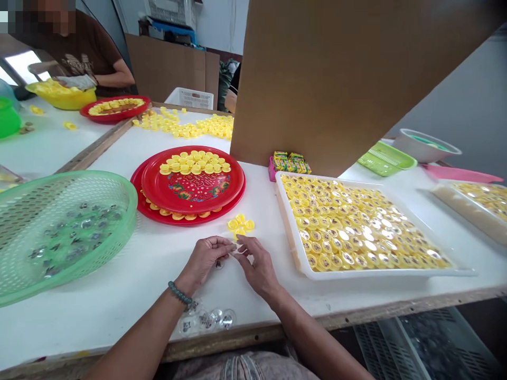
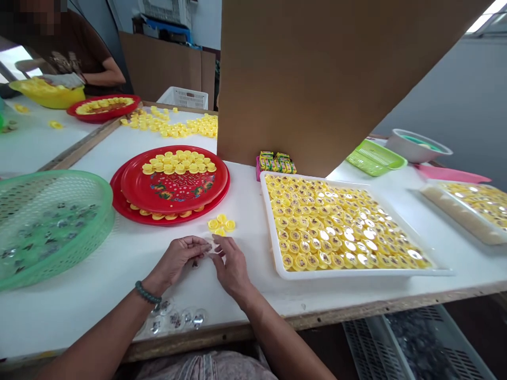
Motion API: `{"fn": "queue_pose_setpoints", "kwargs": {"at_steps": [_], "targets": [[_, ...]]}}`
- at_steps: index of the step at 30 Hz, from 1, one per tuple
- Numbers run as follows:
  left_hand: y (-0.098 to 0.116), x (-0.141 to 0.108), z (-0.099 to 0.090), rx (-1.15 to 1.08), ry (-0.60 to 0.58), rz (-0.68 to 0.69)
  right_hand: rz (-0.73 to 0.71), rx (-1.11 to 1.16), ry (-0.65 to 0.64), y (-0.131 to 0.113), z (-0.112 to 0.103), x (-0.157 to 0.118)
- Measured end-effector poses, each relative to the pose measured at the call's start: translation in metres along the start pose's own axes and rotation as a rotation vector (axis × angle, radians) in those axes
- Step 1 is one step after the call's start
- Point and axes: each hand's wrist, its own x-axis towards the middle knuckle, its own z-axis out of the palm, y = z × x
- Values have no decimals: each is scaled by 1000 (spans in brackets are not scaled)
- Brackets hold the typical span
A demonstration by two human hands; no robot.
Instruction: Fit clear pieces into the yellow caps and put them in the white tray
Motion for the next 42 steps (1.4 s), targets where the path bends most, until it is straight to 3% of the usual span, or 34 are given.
{"fn": "queue_pose_setpoints", "kwargs": {"at_steps": [4, 8, 12, 14, 19, 24, 29, 36, 42], "targets": [[2, 2, -1, 31, -39, -19, -174, -188, -93, 2, -5, -3], [3, 4, 2, 107, -45, 15, -140, -276, -64, 1, -10, -2], [13, 4, 7, 319, -92, 51, -73, -296, -66, -3, -15, -2], [22, 9, 8, 483, -75, 126, -29, -309, -21, -3, -17, -2], [39, 33, 10, 1105, 9, 530, 36, -356, 120, 2, -21, -3], [38, 46, 10, 1412, -106, 595, 45, -351, 137, 4, -23, -4], [27, 31, -1, 1393, -52, 586, -7, -319, 106, 1, -22, -5], [13, 1, -12, 1160, -34, 571, -46, -279, 11, 3, -19, -7], [2, -4, -19, 1036, 112, 413, -53, -279, -68, 4, -17, -7]]}}
